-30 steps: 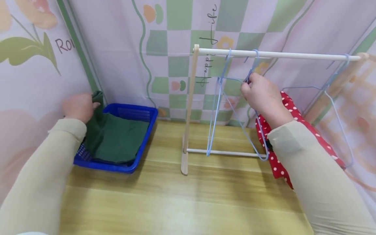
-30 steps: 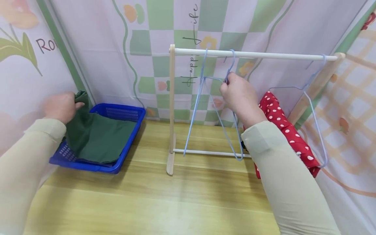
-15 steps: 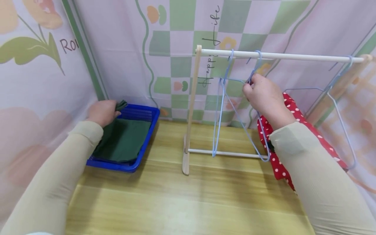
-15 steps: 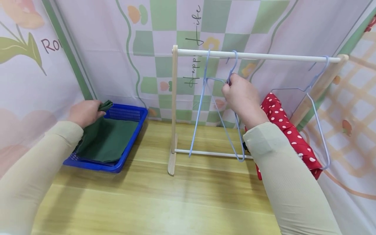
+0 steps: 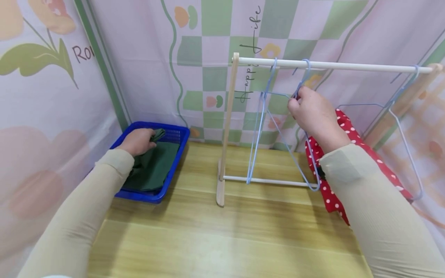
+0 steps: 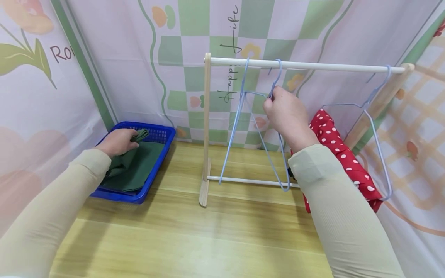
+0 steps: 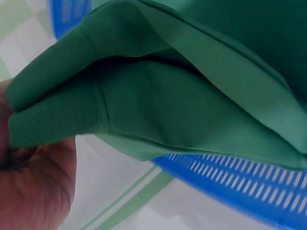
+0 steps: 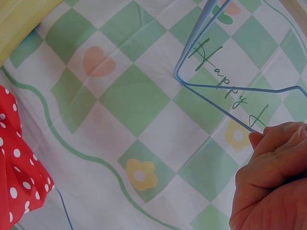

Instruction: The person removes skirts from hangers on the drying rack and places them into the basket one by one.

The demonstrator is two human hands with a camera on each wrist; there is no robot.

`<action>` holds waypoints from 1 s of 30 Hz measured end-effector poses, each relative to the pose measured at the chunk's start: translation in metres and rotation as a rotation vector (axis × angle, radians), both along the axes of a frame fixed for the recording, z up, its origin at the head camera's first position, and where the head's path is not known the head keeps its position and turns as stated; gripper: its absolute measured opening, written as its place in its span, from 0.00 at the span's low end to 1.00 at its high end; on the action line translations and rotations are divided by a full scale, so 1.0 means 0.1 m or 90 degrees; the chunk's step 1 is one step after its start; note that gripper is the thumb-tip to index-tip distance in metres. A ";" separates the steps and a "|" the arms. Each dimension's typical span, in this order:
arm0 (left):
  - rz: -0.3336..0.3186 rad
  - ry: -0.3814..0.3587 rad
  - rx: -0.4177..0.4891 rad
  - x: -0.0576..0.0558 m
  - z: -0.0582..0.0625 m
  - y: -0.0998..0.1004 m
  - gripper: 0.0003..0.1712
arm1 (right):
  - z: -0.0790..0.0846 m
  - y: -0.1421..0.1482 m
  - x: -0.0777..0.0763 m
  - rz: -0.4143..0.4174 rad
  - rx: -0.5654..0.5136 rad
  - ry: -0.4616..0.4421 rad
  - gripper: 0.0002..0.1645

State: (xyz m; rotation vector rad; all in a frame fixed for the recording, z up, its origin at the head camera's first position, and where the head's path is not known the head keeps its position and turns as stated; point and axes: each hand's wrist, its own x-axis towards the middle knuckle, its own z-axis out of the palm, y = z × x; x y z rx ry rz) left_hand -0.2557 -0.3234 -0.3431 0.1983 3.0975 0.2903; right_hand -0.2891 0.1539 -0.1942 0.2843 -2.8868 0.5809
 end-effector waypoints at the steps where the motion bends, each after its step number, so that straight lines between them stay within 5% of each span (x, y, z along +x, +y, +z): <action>1: -0.005 -0.004 0.000 0.00 -0.03 0.01 0.26 | 0.00 0.00 0.00 0.001 0.000 0.001 0.26; 16: -0.051 -0.065 0.031 0.02 -0.30 0.19 0.25 | 0.02 -0.02 -0.02 0.007 0.002 0.004 0.26; 30: -0.071 -0.234 0.039 0.09 -0.33 0.34 0.24 | -0.01 -0.02 -0.01 0.010 -0.008 0.006 0.27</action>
